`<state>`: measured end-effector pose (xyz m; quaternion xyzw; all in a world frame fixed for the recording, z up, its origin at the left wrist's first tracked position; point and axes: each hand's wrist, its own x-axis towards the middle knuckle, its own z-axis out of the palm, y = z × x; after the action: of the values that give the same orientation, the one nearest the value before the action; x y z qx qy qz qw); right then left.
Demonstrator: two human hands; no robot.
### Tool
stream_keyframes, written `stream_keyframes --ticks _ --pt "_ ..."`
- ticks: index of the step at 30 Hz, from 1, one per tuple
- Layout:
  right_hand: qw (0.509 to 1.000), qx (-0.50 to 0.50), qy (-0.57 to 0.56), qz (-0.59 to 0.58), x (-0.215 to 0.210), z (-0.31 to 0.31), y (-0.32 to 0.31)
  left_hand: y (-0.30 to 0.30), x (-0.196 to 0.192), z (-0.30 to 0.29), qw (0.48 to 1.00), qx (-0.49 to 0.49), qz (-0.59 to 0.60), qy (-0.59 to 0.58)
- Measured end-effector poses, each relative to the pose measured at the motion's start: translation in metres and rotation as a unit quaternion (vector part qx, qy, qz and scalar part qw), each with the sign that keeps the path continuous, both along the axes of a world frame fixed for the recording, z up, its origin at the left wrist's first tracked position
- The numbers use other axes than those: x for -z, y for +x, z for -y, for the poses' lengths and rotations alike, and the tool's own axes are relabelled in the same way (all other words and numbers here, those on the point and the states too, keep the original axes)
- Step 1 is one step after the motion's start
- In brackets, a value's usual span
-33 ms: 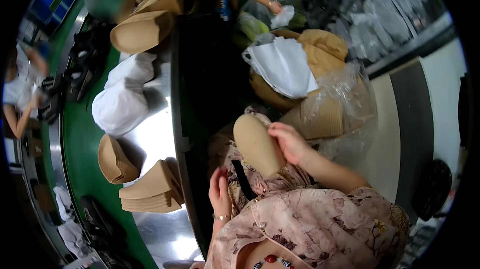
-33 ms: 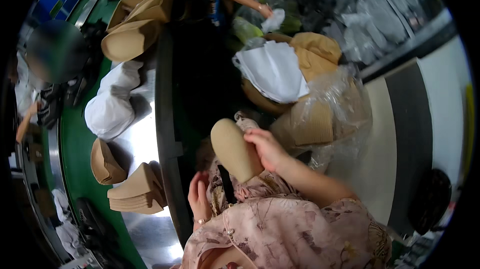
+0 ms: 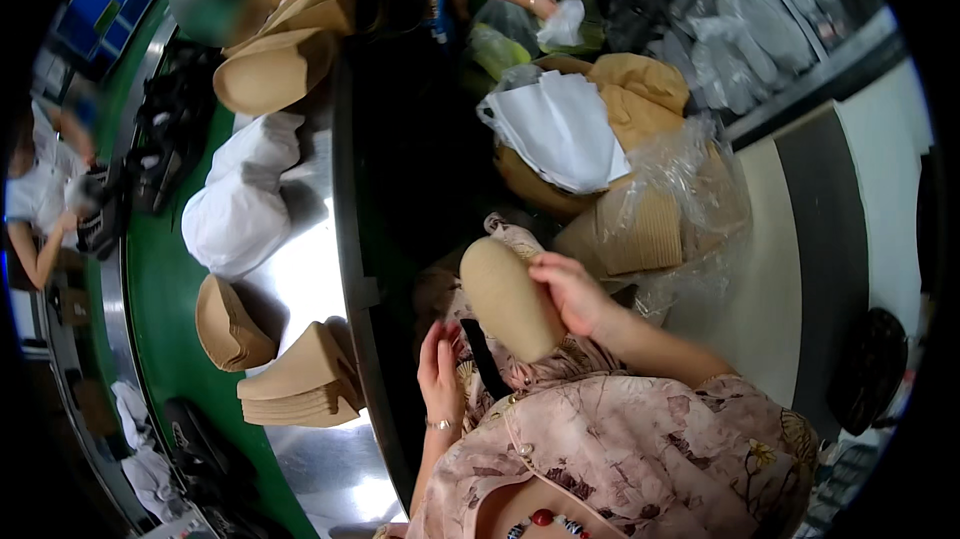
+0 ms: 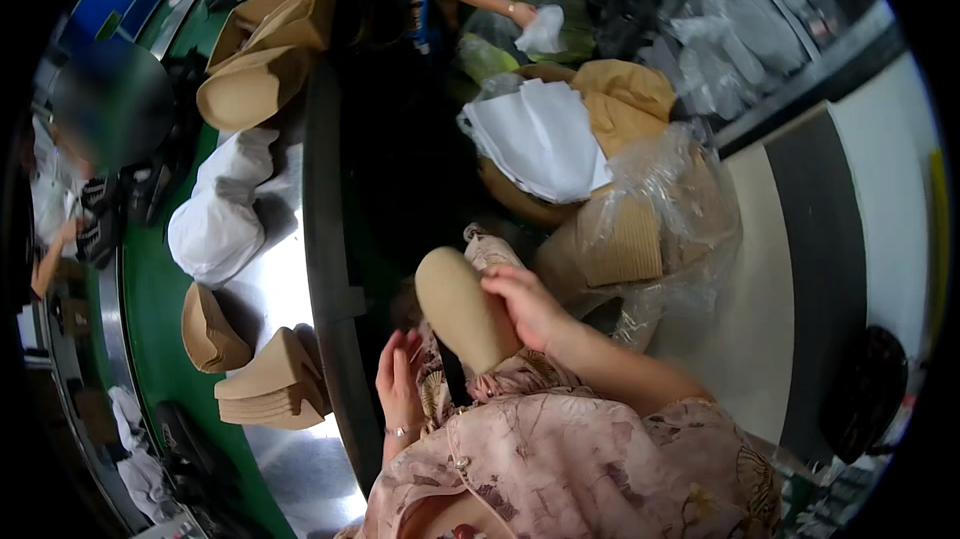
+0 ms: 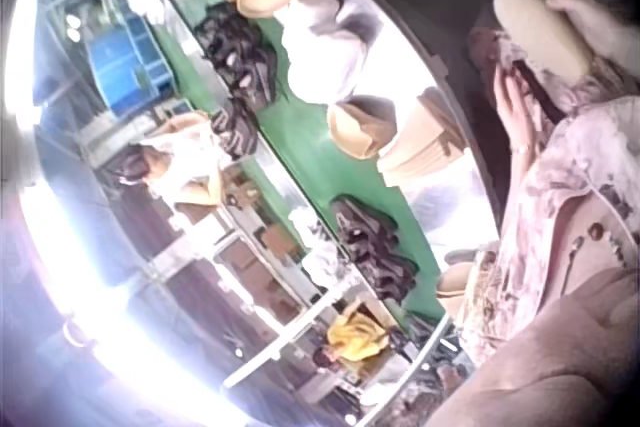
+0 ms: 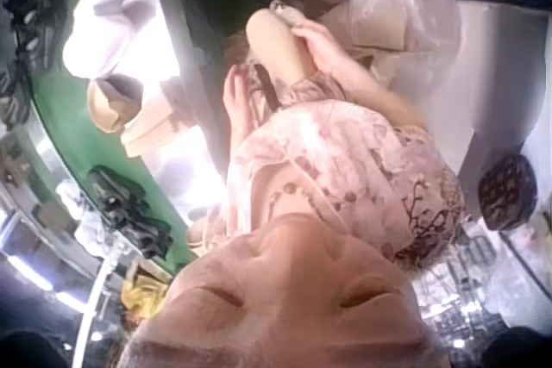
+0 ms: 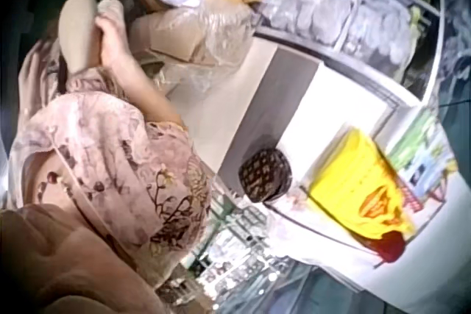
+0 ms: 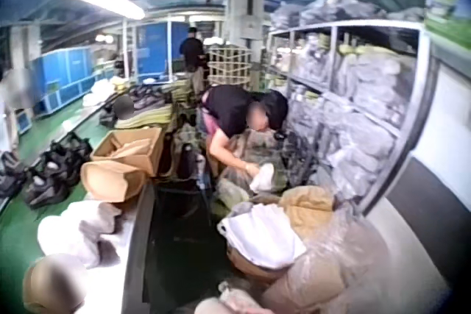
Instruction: The person organizes shoe components by wrapping individual shoe inserts in white paper and placing them into a stack, then gathers another set of inserts from a plastic bag to continue the process.
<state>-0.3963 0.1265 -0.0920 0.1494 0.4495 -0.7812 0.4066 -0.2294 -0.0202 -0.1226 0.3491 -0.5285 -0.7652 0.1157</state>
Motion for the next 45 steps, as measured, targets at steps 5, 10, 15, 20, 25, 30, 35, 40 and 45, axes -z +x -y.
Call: stream_keyframes --ticks 5,10,15,20,25,30,35,40,45 --pt "0.998 -0.006 -0.009 -0.054 0.017 -0.015 0.018 -0.059 -0.021 -0.015 0.963 0.051 -0.076 0.254" --pt "0.933 -0.072 0.170 -0.307 0.063 -0.031 -0.076 -0.085 -0.008 0.007 0.972 0.003 -0.079 0.222" --pt "0.819 0.147 0.447 -0.328 0.180 -0.079 -0.260 -0.133 0.006 0.017 0.976 -0.052 -0.023 0.209" --pt "0.437 -0.021 0.761 -0.480 0.203 -0.055 -0.375 -0.165 0.039 0.021 0.969 -0.034 0.037 0.241" --pt "0.658 -0.216 0.665 -0.280 0.238 -0.056 -0.421 -0.199 0.055 0.016 0.959 -0.038 0.089 0.267" --pt "0.452 -0.113 0.671 -0.577 0.204 -0.051 -0.375 -0.209 0.065 0.022 0.977 -0.033 0.094 0.187" --pt "0.460 -0.072 0.444 -0.766 0.089 -0.023 -0.258 -0.233 0.054 0.020 0.998 -0.011 0.029 -0.058" --pt "0.479 -0.037 0.360 -0.800 0.009 -0.001 -0.144 -0.219 0.040 0.020 0.981 0.077 0.042 -0.175" --pt "0.421 -0.016 0.296 -0.857 0.003 0.002 -0.068 -0.175 0.003 0.016 0.980 0.026 -0.038 0.195"
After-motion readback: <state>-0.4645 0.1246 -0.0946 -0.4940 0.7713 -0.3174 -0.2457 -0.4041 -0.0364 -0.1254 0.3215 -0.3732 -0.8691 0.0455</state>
